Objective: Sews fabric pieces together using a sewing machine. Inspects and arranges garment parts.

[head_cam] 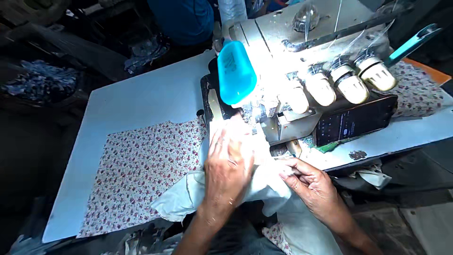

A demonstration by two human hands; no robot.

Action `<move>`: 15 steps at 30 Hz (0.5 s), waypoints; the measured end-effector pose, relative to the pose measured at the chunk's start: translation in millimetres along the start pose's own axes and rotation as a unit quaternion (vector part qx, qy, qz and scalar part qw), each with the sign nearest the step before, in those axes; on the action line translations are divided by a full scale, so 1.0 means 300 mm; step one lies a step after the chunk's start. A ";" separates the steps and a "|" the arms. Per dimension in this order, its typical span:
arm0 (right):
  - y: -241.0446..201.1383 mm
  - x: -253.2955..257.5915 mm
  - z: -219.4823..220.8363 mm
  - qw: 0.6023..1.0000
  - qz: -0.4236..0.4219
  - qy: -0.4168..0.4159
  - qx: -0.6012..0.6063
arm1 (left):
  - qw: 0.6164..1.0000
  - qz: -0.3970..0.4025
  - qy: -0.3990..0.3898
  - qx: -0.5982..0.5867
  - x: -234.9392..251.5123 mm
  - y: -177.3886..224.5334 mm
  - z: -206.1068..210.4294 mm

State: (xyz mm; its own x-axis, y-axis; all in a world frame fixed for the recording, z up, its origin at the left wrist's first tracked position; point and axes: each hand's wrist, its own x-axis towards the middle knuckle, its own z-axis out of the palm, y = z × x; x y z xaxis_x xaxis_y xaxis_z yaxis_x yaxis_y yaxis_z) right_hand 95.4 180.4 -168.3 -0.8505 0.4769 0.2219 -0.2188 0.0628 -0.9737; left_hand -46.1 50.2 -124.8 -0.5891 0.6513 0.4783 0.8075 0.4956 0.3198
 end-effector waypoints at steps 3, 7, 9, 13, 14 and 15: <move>-0.011 0.028 0.008 1.000 0.001 -0.002 -0.010 | 0.998 0.003 -0.046 -0.033 0.120 -0.067 -0.042; -0.013 0.048 0.019 0.999 -0.009 0.005 -0.041 | 0.999 0.013 -0.044 -0.019 0.228 -0.125 -0.038; -0.013 0.040 0.023 0.999 -0.001 0.011 -0.048 | 0.998 -0.022 -0.002 -0.052 0.212 -0.133 -0.043; 0.000 -0.022 0.009 0.999 0.027 0.005 -0.041 | 0.973 -0.166 -0.086 -0.138 -0.093 -0.096 -0.117; 0.006 -0.040 0.005 0.999 0.036 0.000 -0.037 | 0.970 -0.168 -0.120 -0.128 -0.206 -0.110 -0.140; 0.010 -0.056 0.003 0.998 0.044 -0.005 -0.037 | 0.969 -0.157 -0.153 -0.116 -0.301 -0.146 -0.176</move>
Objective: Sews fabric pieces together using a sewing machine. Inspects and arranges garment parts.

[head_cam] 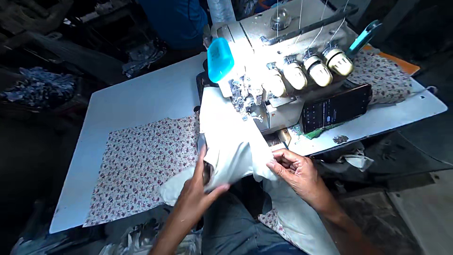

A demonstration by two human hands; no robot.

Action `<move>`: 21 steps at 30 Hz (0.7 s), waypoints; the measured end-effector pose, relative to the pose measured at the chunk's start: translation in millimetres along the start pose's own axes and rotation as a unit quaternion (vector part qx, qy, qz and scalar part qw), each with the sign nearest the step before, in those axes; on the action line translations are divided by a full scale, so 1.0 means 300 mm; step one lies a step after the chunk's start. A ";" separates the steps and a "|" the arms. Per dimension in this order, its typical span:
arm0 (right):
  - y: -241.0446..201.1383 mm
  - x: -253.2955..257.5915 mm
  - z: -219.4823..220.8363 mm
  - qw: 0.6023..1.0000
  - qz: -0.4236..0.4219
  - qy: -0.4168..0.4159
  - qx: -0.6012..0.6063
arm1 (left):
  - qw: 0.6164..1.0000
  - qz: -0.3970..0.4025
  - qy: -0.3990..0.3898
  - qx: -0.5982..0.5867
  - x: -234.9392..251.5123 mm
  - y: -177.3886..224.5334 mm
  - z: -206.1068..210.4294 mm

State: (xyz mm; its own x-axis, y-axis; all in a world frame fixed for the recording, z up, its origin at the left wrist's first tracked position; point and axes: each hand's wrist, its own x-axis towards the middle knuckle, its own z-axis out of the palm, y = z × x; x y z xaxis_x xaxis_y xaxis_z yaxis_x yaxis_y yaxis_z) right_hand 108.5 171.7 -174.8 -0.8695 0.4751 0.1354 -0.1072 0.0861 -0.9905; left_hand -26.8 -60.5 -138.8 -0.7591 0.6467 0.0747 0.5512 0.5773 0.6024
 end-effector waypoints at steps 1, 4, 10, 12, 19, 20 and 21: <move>0.002 -0.013 0.003 1.000 0.003 -0.006 -0.004 | 0.999 0.005 -0.030 0.029 -0.060 -0.059 -0.053; -0.004 -0.035 0.031 1.000 0.006 -0.016 -0.014 | 0.991 -0.007 0.012 0.133 -0.103 -0.183 -0.341; 0.018 -0.080 0.089 0.999 0.044 -0.011 0.001 | 0.964 -0.015 0.151 0.218 -0.005 -0.292 -0.515; 0.050 -0.122 0.075 0.997 0.075 -0.001 0.017 | 0.973 -0.019 0.130 0.190 -0.010 -0.252 -0.434; 0.115 -0.224 0.033 0.990 0.135 0.018 0.028 | 0.982 -0.092 0.116 0.120 -0.029 -0.268 -0.200; 0.117 -0.227 0.032 0.991 0.135 0.018 0.022 | 0.981 -0.096 0.117 0.118 -0.023 -0.279 -0.179; 0.120 -0.229 0.031 0.991 0.134 0.017 0.023 | 0.981 -0.104 0.117 0.116 -0.015 -0.289 -0.160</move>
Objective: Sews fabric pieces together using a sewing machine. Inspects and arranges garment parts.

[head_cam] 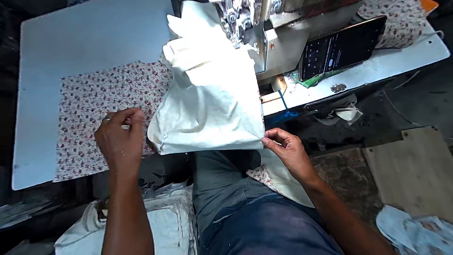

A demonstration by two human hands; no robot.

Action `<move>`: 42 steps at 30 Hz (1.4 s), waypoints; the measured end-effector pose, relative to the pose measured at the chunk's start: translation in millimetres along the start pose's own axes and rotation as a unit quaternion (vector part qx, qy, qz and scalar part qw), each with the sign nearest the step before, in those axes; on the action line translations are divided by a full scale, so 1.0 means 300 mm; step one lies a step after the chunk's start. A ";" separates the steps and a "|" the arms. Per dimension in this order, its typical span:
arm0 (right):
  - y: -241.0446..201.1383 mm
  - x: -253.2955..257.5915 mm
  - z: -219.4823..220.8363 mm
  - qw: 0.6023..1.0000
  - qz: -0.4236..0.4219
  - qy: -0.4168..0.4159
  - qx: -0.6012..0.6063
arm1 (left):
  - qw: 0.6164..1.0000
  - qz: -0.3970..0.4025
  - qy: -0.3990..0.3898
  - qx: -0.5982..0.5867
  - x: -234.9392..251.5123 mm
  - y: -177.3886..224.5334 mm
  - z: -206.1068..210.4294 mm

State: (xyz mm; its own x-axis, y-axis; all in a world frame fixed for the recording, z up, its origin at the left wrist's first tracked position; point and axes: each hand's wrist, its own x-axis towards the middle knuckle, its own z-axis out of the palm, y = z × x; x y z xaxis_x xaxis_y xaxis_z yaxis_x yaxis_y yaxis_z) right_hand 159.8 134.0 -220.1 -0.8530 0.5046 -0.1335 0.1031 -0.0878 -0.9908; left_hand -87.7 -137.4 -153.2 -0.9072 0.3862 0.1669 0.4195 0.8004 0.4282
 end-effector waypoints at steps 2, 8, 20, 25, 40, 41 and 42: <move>0.006 -0.001 0.005 1.000 0.002 -0.001 0.011 | 1.000 -0.018 -0.012 0.003 0.009 0.011 0.039; 0.012 -0.029 0.017 1.000 0.012 0.013 0.008 | 0.998 -0.028 -0.052 -0.007 0.005 0.048 0.077; -0.012 -0.194 0.001 0.993 -0.102 0.011 -0.058 | 0.942 -0.162 0.202 -0.214 -0.332 0.052 -0.032; -0.015 -0.152 -0.001 0.993 -0.114 0.015 -0.033 | 0.932 -0.130 0.217 -0.260 -0.277 0.060 -0.042; -0.189 0.227 0.053 0.984 -0.176 0.020 0.007 | 0.965 -0.082 0.180 -0.173 0.136 0.049 -0.051; -0.190 0.228 0.055 0.984 -0.174 0.027 0.015 | 0.970 -0.059 0.167 -0.166 0.145 0.066 -0.048; -0.191 0.225 0.057 0.984 -0.174 0.033 0.025 | 0.974 -0.029 0.159 -0.161 0.148 0.097 -0.044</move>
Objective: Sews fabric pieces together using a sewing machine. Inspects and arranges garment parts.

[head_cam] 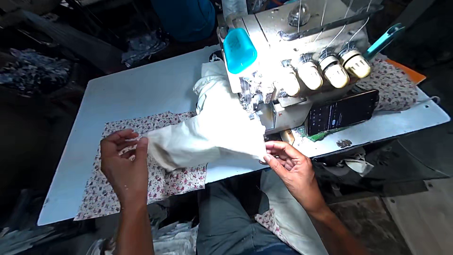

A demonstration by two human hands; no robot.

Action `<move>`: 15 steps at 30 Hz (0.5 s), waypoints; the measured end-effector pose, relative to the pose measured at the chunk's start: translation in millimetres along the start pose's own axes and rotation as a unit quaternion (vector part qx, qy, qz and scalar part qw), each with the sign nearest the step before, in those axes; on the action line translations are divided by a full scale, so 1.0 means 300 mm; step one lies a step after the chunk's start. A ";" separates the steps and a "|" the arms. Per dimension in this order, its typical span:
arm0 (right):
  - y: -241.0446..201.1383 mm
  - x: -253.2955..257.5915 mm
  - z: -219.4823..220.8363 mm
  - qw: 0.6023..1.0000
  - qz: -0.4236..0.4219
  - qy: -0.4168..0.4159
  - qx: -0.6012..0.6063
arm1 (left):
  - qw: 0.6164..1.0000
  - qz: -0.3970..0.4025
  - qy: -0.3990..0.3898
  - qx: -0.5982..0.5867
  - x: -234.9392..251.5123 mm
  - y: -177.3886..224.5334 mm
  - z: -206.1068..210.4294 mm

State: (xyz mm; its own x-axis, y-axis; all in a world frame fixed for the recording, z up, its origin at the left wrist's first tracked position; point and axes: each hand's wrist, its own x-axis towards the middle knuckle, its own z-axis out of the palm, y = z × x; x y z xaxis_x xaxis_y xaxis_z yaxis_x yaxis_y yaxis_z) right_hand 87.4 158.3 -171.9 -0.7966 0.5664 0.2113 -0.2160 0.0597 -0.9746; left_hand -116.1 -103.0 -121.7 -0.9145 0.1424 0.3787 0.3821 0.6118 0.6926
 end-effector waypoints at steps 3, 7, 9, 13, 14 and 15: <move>-0.008 -0.009 0.002 1.000 -0.010 0.018 0.008 | 0.992 0.124 -0.024 -0.024 -0.057 0.143 0.066; -0.013 -0.012 0.006 0.999 -0.036 0.027 -0.009 | 0.950 0.287 -0.097 -0.078 -0.141 0.307 0.171; -0.019 -0.015 0.011 0.998 -0.051 0.031 -0.022 | 0.935 0.322 -0.120 -0.090 -0.159 0.348 0.218; -0.017 -0.023 0.022 0.994 -0.086 0.039 -0.056 | 0.922 0.352 -0.132 -0.090 -0.160 0.360 0.279; -0.014 -0.026 0.023 0.993 -0.095 0.040 -0.064 | 0.923 0.349 -0.139 -0.087 -0.163 0.356 0.284; -0.013 -0.029 0.023 0.991 -0.102 0.040 -0.074 | 0.923 0.347 -0.143 -0.083 -0.168 0.350 0.287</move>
State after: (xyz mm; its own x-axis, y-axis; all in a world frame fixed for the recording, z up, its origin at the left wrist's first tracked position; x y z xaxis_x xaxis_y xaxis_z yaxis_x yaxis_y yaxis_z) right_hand 91.4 147.4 -169.5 -0.6966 0.5931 0.4038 -0.2778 0.2959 -0.9139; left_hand -41.2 20.9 -120.9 -0.4310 0.6699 0.6045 0.8823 0.1726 0.4379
